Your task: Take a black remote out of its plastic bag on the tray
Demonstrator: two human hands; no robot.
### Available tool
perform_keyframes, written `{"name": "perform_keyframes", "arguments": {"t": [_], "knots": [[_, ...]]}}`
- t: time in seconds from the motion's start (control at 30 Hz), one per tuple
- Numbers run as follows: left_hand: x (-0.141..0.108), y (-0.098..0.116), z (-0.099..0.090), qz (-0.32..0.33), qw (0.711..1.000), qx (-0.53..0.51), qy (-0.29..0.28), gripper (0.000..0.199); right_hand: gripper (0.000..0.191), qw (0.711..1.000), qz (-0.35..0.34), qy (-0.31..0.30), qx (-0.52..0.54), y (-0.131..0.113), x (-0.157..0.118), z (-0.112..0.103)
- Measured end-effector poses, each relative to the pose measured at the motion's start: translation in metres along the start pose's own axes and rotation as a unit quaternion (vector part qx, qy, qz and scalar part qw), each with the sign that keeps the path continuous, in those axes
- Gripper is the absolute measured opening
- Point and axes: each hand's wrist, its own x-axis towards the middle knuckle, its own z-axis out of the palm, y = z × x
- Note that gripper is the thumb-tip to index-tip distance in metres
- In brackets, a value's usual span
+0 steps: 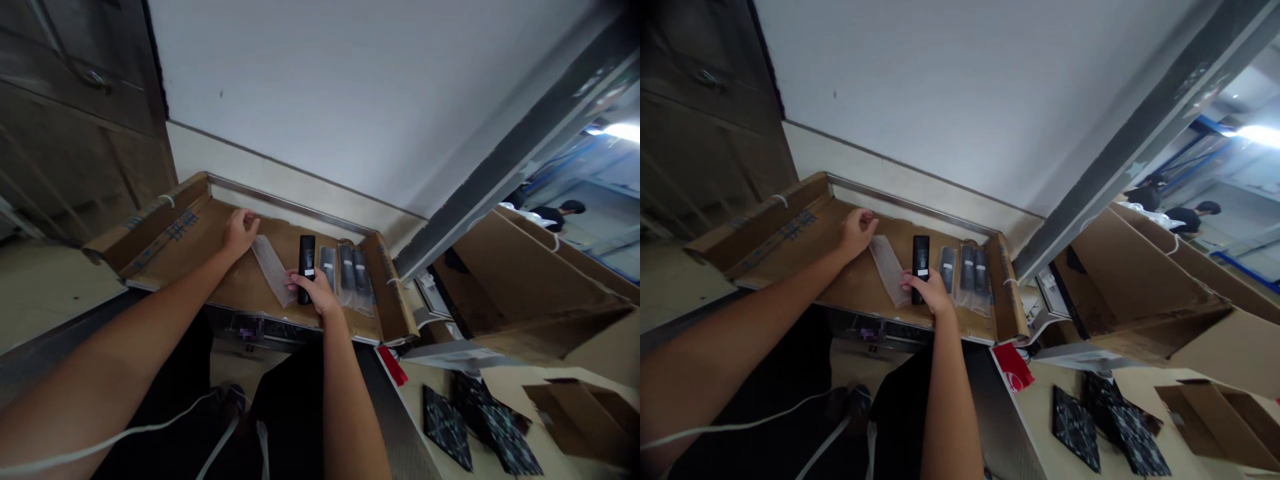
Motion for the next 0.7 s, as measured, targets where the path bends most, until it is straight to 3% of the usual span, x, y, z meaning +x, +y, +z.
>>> {"name": "perform_keyframes", "arguments": {"t": [0.07,0.17,0.23,0.3,0.37,0.43,0.6,0.7], "knots": [[-0.003,0.004,-0.002,0.037,0.999,0.01,0.012,0.021,0.034,0.999,-0.004,0.005,-0.035,0.004,0.003,0.004],[-0.01,0.007,0.0,0.135,0.982,0.03,-0.13,0.017,0.032,0.998,-0.007,0.014,-0.067,0.008,0.006,0.008],[-0.012,0.004,0.003,0.146,0.97,0.052,-0.187,0.017,0.032,0.998,-0.005,0.021,-0.067,0.008,0.006,0.009],[-0.011,0.0,0.005,0.095,0.98,0.075,-0.157,0.018,0.032,0.998,-0.004,0.027,-0.062,0.007,0.005,0.01],[-0.009,-0.005,0.004,0.04,0.992,0.081,-0.086,0.02,0.032,0.998,-0.001,0.032,-0.06,0.006,0.004,0.011],[-0.008,-0.007,0.002,0.042,0.996,0.064,-0.051,0.023,0.033,0.997,0.0,0.037,-0.061,0.004,0.003,0.012],[-0.012,-0.004,0.004,0.171,0.966,0.032,-0.19,0.021,0.034,0.998,-0.007,0.056,-0.035,0.002,0.002,0.011],[-0.013,-0.004,0.005,0.155,0.975,0.04,-0.152,0.021,0.033,0.997,-0.014,0.068,-0.018,0.004,0.002,0.009]]}}
